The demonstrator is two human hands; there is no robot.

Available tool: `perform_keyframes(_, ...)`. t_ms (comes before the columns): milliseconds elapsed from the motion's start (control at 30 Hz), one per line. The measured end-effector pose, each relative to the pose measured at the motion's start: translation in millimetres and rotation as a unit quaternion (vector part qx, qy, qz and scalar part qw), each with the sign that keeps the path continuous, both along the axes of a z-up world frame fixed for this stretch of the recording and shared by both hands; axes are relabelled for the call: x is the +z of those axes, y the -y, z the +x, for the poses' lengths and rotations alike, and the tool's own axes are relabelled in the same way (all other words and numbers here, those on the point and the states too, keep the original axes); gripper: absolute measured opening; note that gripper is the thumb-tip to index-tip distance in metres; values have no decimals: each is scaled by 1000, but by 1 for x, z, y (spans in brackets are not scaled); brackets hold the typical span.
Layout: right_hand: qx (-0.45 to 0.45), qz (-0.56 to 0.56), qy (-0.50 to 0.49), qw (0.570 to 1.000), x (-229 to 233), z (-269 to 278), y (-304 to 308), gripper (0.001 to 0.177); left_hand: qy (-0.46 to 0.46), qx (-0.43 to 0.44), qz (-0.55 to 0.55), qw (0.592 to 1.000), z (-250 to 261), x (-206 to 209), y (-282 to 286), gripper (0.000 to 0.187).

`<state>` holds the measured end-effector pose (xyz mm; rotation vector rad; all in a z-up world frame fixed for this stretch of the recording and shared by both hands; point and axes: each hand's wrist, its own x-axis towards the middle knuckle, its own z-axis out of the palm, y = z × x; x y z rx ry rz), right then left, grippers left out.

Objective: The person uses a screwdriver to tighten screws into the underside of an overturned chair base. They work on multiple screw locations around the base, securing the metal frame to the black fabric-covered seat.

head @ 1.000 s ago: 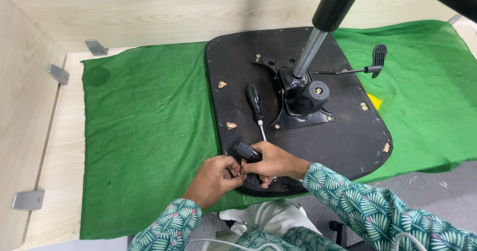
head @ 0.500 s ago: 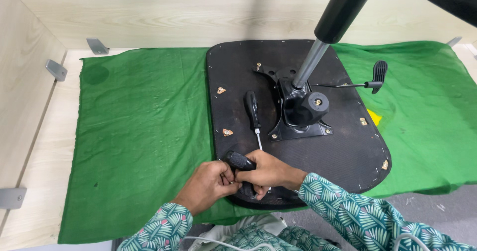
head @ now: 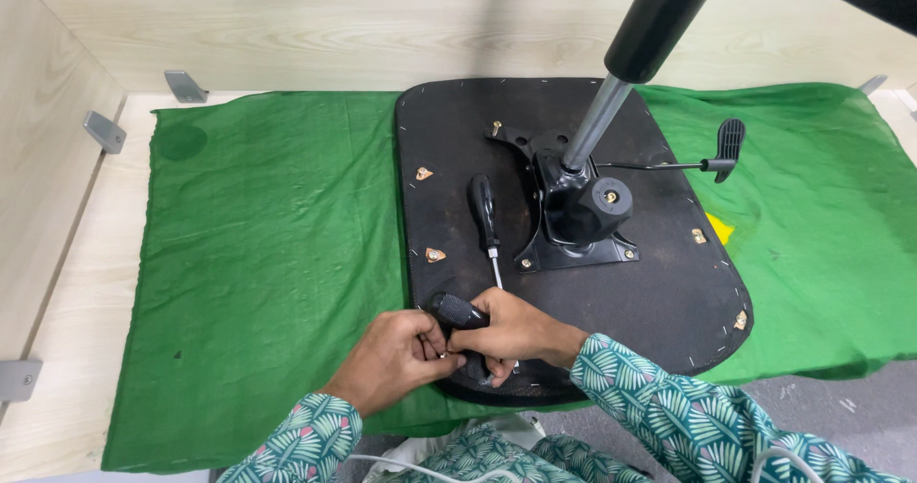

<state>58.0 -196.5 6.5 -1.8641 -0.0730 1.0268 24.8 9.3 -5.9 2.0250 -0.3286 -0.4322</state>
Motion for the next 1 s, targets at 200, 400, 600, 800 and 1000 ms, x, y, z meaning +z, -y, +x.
perform_keyframes(200,-15,6,4,1000,4,-2,0,18,64,-10,-21,998,-7,0,-5,24)
perform_keyframes(400,-28,-25,2,999,6,-5,-2,17,7,8,-21,1000,-9,2,-5,23)
perform_keyframes(600,-22,1,11,1000,16,-5,-2,18,45,20,16,999,-11,10,-1,24)
perform_keyframes(800,-56,103,133,984,44,0,3,33,27,30,11,999,-15,15,1,27)
perform_keyframes(1000,-92,204,289,931,72,-7,-3,31,112,29,-29,993,-15,9,1,14)
